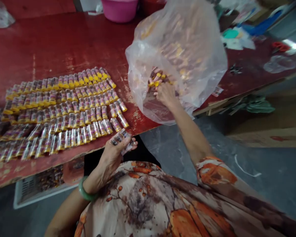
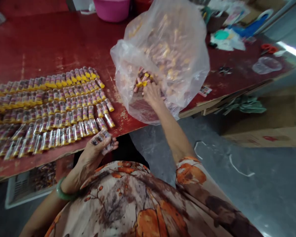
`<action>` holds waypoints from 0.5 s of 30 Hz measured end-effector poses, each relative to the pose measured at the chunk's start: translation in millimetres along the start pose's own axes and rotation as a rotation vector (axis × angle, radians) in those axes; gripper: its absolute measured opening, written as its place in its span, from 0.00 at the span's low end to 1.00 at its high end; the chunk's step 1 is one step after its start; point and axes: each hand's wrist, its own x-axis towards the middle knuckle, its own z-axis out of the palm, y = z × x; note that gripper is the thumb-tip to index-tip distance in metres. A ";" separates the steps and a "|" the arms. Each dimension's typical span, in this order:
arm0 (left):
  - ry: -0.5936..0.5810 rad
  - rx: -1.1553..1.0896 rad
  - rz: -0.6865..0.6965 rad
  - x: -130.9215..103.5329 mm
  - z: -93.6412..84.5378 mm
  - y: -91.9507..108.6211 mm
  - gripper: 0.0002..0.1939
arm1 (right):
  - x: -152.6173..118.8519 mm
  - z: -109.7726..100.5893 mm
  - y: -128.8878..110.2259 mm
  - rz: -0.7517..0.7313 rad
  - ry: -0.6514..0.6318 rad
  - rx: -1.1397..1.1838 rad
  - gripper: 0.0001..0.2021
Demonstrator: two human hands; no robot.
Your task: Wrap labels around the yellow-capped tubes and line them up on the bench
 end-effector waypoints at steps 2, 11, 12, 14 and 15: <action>0.032 -0.017 0.028 4.2 5.6 2.0 0.16 | -4.9 2.3 2.1 -0.018 -0.019 0.023 0.15; 0.073 0.100 0.048 14.7 22.4 1.1 0.16 | -37.7 -53.7 -15.3 0.126 0.094 0.903 0.03; 0.080 0.130 0.039 16.0 22.8 0.5 0.16 | -48.6 -67.1 -18.4 0.158 0.135 0.927 0.03; 0.062 0.203 0.028 26.8 21.6 -1.2 0.14 | -72.1 -83.9 -23.6 0.217 0.217 0.952 0.05; 0.025 0.250 0.042 35.7 21.1 -2.2 0.11 | -84.4 -86.2 -25.5 0.245 0.254 0.985 0.05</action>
